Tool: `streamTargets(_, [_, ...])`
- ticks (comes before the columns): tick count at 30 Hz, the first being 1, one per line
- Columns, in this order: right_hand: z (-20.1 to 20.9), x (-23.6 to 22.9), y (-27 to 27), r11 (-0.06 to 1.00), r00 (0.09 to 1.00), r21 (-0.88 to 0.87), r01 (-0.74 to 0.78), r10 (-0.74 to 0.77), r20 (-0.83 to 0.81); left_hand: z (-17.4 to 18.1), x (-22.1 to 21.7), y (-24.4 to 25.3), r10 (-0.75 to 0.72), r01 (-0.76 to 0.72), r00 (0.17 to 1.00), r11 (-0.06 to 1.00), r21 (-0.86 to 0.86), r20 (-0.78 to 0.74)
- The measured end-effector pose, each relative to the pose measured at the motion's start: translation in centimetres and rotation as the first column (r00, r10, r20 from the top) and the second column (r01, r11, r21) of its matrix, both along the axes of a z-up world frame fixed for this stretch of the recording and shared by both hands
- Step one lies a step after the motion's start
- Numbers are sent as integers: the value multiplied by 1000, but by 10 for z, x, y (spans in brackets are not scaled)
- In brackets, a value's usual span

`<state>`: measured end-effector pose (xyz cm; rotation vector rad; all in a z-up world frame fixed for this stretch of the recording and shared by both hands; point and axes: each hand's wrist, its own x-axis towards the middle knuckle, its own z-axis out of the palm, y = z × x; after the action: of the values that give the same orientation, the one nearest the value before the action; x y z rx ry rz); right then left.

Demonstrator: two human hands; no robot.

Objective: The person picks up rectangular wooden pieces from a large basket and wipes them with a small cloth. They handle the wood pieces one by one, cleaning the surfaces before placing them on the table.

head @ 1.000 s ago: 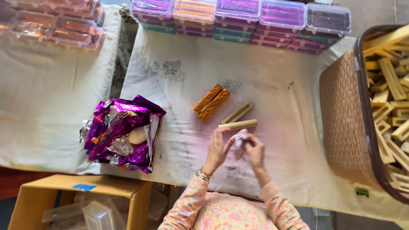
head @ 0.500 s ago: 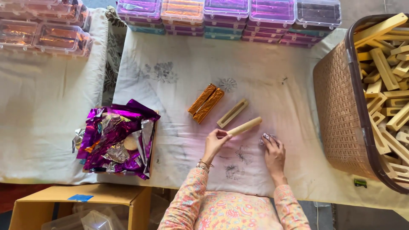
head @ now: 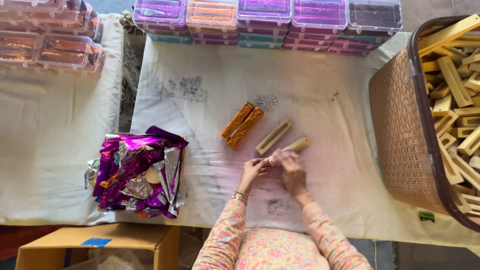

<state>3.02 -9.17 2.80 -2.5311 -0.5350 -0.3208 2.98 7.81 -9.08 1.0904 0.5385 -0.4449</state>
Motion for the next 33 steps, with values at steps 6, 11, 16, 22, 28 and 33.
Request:
streamTargets(6, [-11, 50, -37, 964, 958, -72, 254, -241, 153, -13, -1, -2, 29, -28, 999, 1000, -14, 41])
streamTargets(11, [-11, 0, 10, 962, 962, -22, 272, -272, -23, -4, 2, 1, 13, -13, 1000, 1000, -16, 1])
streamTargets(16, [1, -14, 15, 985, 990, 109, 134, -128, -56, 1, 2, 2, 9, -9, 999, 1000, -5, 37])
streamTargets(22, [-12, 42, -41, 966, 964, 52, 254, -257, 73, 6, 5, 1, 16, -16, 1000, 999, -47, 4])
streamTargets(28, [-36, 10, -9, 916, 915, -12, 401, -401, -43, 0, 5, 1, 3, -4, 1000, 1000, 30, 21])
streamTargets(33, [12, -28, 15, 977, 985, 133, 169, -163, -54, 8, 6, 2, 27, -27, 1000, 1000, 6, -3])
